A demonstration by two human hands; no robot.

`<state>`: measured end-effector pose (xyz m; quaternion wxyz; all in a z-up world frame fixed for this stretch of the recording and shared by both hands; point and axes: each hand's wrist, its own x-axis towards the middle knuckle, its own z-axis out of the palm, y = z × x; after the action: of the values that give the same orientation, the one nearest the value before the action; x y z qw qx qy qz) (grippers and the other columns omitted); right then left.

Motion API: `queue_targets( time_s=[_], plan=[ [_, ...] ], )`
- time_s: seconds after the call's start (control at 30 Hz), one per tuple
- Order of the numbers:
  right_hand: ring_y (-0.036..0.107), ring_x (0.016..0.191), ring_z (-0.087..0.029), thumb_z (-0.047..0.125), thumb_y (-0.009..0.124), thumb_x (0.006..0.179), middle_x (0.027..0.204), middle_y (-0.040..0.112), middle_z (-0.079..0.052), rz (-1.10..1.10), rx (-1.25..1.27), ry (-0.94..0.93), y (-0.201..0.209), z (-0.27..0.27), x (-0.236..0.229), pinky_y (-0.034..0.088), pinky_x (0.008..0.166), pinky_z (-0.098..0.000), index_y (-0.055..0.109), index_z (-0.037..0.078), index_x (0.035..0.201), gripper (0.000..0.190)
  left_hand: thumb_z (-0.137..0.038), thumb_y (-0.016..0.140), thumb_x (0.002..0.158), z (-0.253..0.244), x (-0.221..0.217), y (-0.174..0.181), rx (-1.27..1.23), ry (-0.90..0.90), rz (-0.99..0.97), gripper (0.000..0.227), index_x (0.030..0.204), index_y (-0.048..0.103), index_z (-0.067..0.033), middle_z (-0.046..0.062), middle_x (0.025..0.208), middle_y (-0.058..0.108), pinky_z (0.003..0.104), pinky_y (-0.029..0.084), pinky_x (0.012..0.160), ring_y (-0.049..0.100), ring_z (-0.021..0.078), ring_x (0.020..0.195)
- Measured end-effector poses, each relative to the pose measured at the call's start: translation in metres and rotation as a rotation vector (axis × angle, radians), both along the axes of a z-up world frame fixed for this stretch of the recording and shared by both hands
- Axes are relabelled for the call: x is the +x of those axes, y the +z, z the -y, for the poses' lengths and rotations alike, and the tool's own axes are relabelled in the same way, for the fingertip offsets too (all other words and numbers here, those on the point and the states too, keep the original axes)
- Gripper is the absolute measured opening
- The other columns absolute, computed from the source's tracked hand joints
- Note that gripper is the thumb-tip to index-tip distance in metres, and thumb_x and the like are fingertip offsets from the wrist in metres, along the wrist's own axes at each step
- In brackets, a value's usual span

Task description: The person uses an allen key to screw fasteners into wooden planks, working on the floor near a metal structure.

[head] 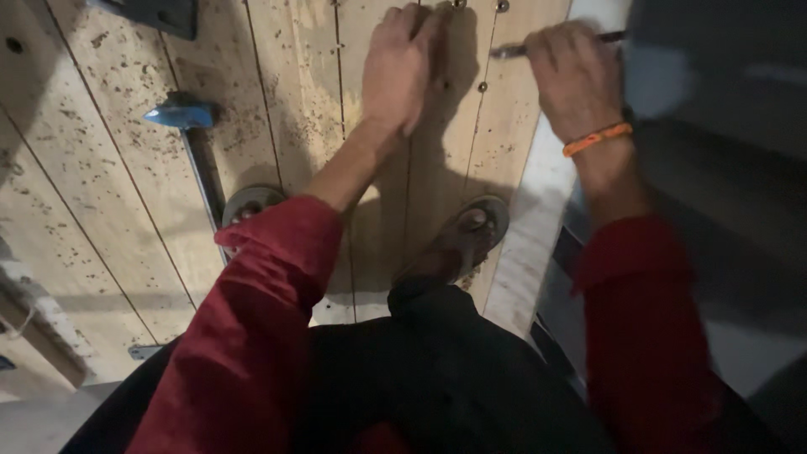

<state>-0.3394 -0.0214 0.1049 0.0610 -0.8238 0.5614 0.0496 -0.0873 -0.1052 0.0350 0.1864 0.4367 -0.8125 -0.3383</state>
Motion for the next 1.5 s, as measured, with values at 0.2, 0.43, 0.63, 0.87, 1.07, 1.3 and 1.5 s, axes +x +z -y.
queue_targets(
  time_s=[0.2, 0.43, 0.63, 0.87, 1.07, 1.3, 1.5],
  plan=[
    [0.062, 0.114, -0.035, 0.000, 0.063, 0.104, 0.127, 0.067, -0.016, 0.337, -0.194, -0.168, 0.027, 0.001, 0.032, 0.053, 0.100, -0.0452, 0.065, 0.000, 0.134, 0.031, 0.001, 0.077, 0.081, -0.008, 0.021, 0.002, 0.055, 0.069, -0.035, 0.053, 0.133, 0.066, -0.0039, 0.014, 0.116, 0.067, 0.044, 0.054, 0.097, 0.063, 0.0357, 0.107],
    [0.062, 0.121, -0.042, 0.000, 0.069, 0.101, 0.136, 0.064, -0.021, 0.504, 0.071, -0.500, 0.015, -0.051, 0.065, 0.052, 0.104, -0.0466, 0.060, 0.003, 0.144, 0.045, 0.000, 0.074, 0.067, -0.062, 0.029, -0.020, 0.002, 0.007, 0.071, 0.068, 0.134, 0.062, 0.0036, 0.025, 0.124, 0.064, 0.042, 0.057, 0.094, 0.067, 0.0384, 0.105],
    [0.064, 0.109, -0.040, 0.001, 0.072, 0.099, 0.126, 0.068, -0.017, 0.400, 0.102, -0.514, 0.006, -0.052, 0.068, 0.053, 0.096, -0.0462, 0.065, 0.006, 0.140, 0.042, -0.007, 0.078, 0.067, -0.113, 0.023, 0.009, 0.301, -0.178, 0.062, 0.065, 0.129, 0.063, 0.0035, 0.022, 0.125, 0.061, 0.043, 0.054, 0.094, 0.064, 0.0378, 0.109],
    [0.063, 0.103, -0.038, -0.001, 0.073, 0.097, 0.114, 0.067, -0.015, 0.379, 0.080, -0.460, 0.003, -0.049, 0.065, 0.053, 0.091, -0.0475, 0.069, 0.005, 0.135, 0.039, -0.015, 0.074, 0.083, -0.131, 0.013, 0.027, 0.429, -0.264, -0.013, 0.044, 0.124, 0.064, -0.0024, 0.016, 0.119, 0.063, 0.042, 0.055, 0.094, 0.065, 0.0329, 0.111],
    [0.063, 0.102, -0.038, -0.002, 0.072, 0.099, 0.115, 0.066, -0.017, 0.370, 0.101, -0.455, 0.002, -0.052, 0.065, 0.053, 0.091, -0.0471, 0.067, 0.005, 0.138, 0.040, -0.022, 0.068, 0.094, -0.129, 0.006, 0.014, 0.402, -0.242, 0.010, 0.033, 0.123, 0.065, -0.0060, 0.019, 0.116, 0.065, 0.044, 0.055, 0.095, 0.066, 0.0343, 0.110],
    [0.063, 0.101, -0.040, 0.002, 0.069, 0.098, 0.121, 0.069, -0.016, 0.227, 0.117, -0.508, -0.007, -0.054, 0.078, 0.053, 0.091, -0.0474, 0.066, 0.004, 0.138, 0.039, -0.023, 0.061, 0.098, -0.123, 0.011, 0.020, 0.487, -0.200, -0.053, 0.042, 0.139, 0.059, -0.0111, 0.019, 0.118, 0.066, 0.047, 0.053, 0.094, 0.064, 0.0377, 0.108],
    [0.062, 0.112, -0.040, 0.005, 0.067, 0.099, 0.132, 0.067, -0.019, 0.335, 0.083, -0.432, -0.006, -0.059, 0.070, 0.051, 0.098, -0.0470, 0.062, 0.001, 0.141, 0.043, -0.016, 0.067, 0.080, -0.136, 0.002, 0.017, 0.382, -0.201, -0.088, 0.044, 0.125, 0.065, -0.0140, 0.015, 0.135, 0.061, 0.042, 0.053, 0.101, 0.064, 0.0346, 0.121]
  ],
)
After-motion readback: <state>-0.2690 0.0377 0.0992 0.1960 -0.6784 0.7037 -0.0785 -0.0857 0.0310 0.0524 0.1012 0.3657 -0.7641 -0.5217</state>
